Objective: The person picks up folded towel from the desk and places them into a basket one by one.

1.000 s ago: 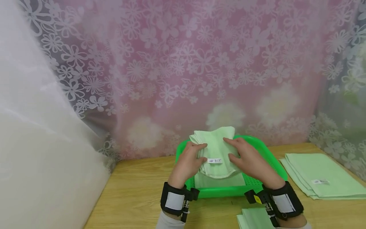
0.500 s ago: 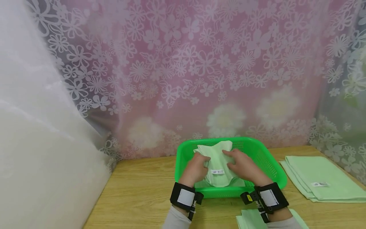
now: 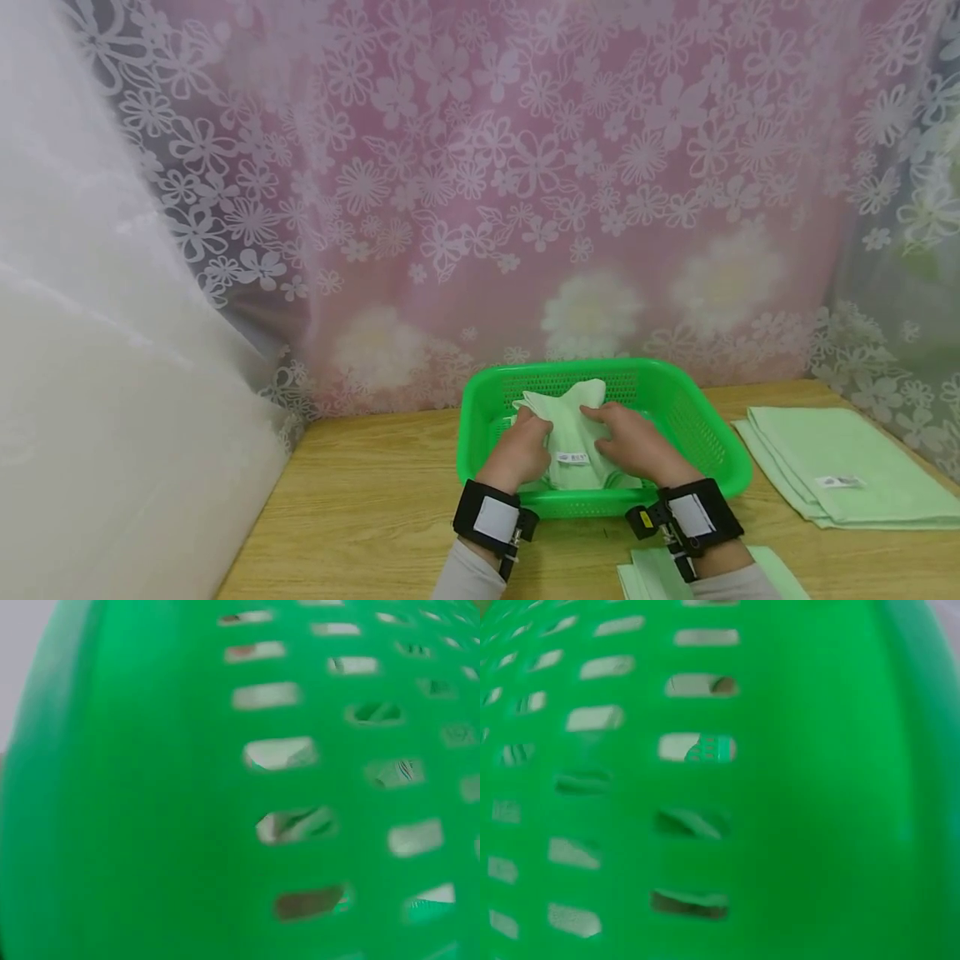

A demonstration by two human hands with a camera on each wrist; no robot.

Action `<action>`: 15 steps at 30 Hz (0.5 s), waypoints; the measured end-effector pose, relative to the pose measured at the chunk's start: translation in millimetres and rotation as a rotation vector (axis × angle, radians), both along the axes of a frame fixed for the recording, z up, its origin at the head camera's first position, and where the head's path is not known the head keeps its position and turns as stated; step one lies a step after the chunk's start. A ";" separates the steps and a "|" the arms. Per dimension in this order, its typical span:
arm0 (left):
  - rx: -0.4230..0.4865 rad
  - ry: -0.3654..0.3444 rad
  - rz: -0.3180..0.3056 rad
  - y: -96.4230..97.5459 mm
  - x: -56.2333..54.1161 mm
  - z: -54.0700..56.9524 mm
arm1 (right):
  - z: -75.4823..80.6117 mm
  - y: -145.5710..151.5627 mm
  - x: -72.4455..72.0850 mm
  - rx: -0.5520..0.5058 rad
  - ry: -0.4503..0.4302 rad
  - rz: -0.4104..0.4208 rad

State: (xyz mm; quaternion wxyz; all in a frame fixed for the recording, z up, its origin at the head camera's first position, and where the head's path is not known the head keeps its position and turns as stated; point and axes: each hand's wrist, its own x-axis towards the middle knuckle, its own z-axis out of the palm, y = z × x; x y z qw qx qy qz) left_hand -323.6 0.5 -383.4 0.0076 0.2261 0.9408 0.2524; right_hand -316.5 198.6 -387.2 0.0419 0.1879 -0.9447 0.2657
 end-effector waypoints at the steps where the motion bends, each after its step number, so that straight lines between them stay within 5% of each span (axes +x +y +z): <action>1: 0.002 -0.002 0.000 0.1 0.5 0.7 | 0.2 0.0 0.0 0.001 -0.001 0.003; 15: 0.043 0.028 0.085 -2.2 4.9 -0.1 | -1.5 11.2 -1.3 0.023 -0.011 0.002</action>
